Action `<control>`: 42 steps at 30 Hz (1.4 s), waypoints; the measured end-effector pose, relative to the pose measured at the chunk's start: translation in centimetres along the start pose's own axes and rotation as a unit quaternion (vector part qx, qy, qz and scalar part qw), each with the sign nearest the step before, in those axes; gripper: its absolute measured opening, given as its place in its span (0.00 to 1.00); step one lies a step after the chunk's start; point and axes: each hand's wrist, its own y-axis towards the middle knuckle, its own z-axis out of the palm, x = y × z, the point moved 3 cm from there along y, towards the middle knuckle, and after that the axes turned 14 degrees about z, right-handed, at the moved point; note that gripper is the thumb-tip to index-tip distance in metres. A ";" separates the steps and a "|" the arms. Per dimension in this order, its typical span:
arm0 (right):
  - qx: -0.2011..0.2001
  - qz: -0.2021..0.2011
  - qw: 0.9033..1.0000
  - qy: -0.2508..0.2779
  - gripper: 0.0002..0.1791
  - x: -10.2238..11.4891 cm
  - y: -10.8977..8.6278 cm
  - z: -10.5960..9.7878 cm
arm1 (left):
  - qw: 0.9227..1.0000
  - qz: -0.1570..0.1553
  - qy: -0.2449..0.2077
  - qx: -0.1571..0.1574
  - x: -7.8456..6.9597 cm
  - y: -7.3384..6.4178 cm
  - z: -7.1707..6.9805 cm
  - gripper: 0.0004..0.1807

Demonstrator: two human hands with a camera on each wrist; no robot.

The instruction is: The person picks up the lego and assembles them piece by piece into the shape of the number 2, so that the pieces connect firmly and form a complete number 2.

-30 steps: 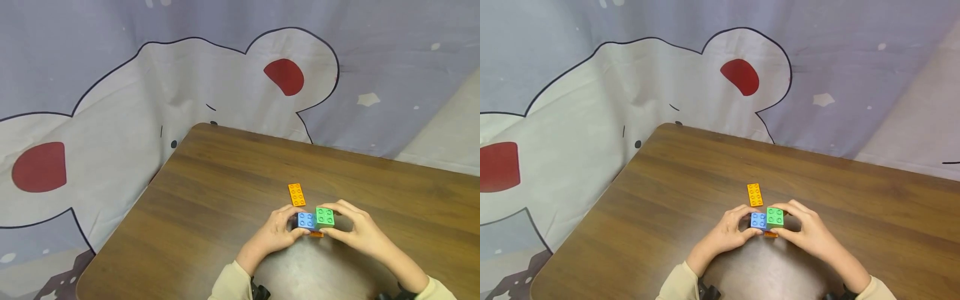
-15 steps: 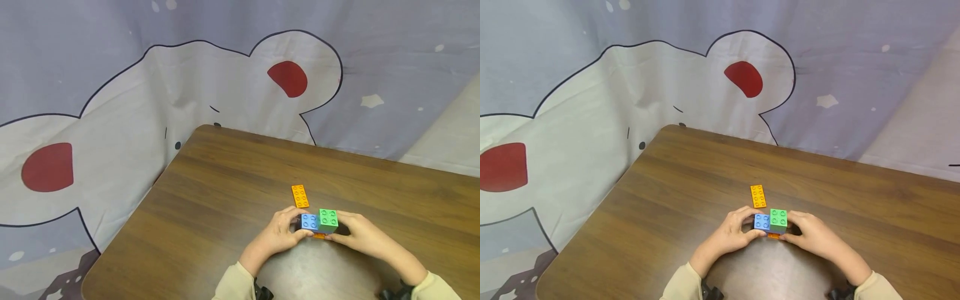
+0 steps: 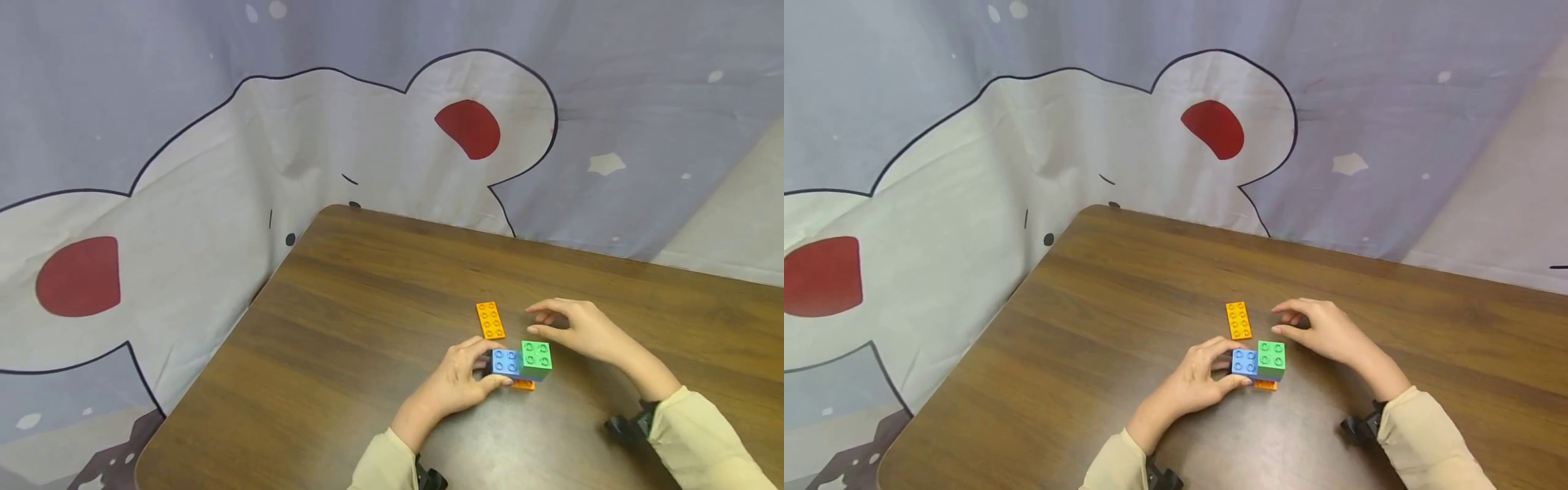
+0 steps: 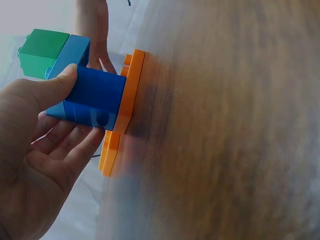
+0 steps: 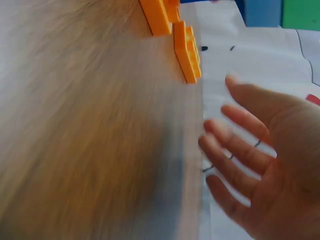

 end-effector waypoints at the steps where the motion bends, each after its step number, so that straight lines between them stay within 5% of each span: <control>1: 0.002 0.013 1.000 0.000 0.24 0.1 0.4 0.2 | 1.000 0.002 0.000 -0.002 0.0 0.0 0.0 0.19; 4: 0.003 0.040 0.999 -0.016 0.31 0.5 1.6 0.9 | 1.000 0.009 -0.003 -0.007 0.0 0.0 0.0 0.19; 17: -0.031 0.007 0.994 -0.105 0.47 2.9 3.7 4.1 | 1.000 0.017 -0.008 -0.003 -0.2 0.1 0.1 0.20; 27: 0.007 -0.019 0.996 -0.083 0.32 2.7 3.3 4.0 | 1.000 0.019 -0.012 -0.006 0.0 0.2 0.1 0.19; 42: -0.004 -0.036 0.998 -0.048 0.23 1.0 1.8 2.5 | 1.000 0.015 -0.012 -0.010 0.1 0.2 0.2 0.19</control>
